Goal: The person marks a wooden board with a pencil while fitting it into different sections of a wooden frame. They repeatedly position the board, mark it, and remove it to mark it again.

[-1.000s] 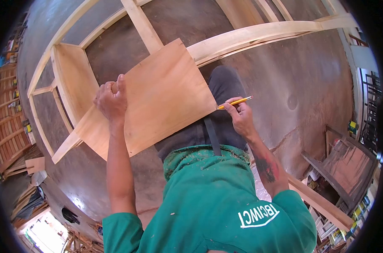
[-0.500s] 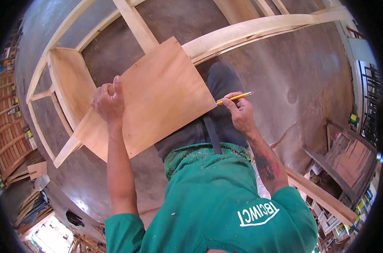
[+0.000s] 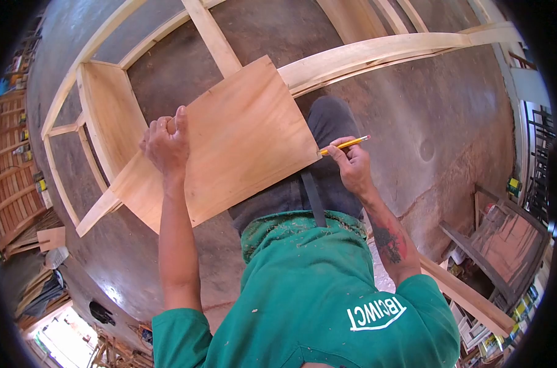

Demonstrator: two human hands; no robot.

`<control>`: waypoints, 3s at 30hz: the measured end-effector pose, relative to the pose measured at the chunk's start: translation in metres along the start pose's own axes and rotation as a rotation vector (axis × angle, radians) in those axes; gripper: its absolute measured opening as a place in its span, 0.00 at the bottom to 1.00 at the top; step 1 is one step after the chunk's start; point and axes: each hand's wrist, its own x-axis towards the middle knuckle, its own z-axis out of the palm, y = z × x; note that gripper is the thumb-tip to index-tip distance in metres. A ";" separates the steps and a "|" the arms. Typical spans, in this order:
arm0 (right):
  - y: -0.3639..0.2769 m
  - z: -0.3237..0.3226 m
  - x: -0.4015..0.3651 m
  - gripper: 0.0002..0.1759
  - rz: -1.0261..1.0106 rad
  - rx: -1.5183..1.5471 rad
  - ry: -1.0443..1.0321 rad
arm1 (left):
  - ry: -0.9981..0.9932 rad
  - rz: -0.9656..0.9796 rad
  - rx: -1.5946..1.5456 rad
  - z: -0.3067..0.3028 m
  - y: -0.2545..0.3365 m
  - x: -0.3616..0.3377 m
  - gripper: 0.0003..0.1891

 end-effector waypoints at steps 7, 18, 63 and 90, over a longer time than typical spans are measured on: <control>0.001 -0.015 -0.018 0.09 0.028 0.023 -0.004 | 0.021 0.011 0.007 0.003 -0.001 0.000 0.26; 0.015 -0.020 -0.029 0.09 0.064 0.174 0.075 | -0.023 0.006 -0.008 0.002 -0.001 0.000 0.27; -0.119 0.192 0.438 0.05 0.254 0.725 0.111 | -0.246 0.218 -0.184 0.002 -0.018 0.018 0.22; -0.026 0.359 0.588 0.12 0.843 1.349 0.621 | -0.645 -0.128 -0.233 -0.002 -0.005 0.047 0.14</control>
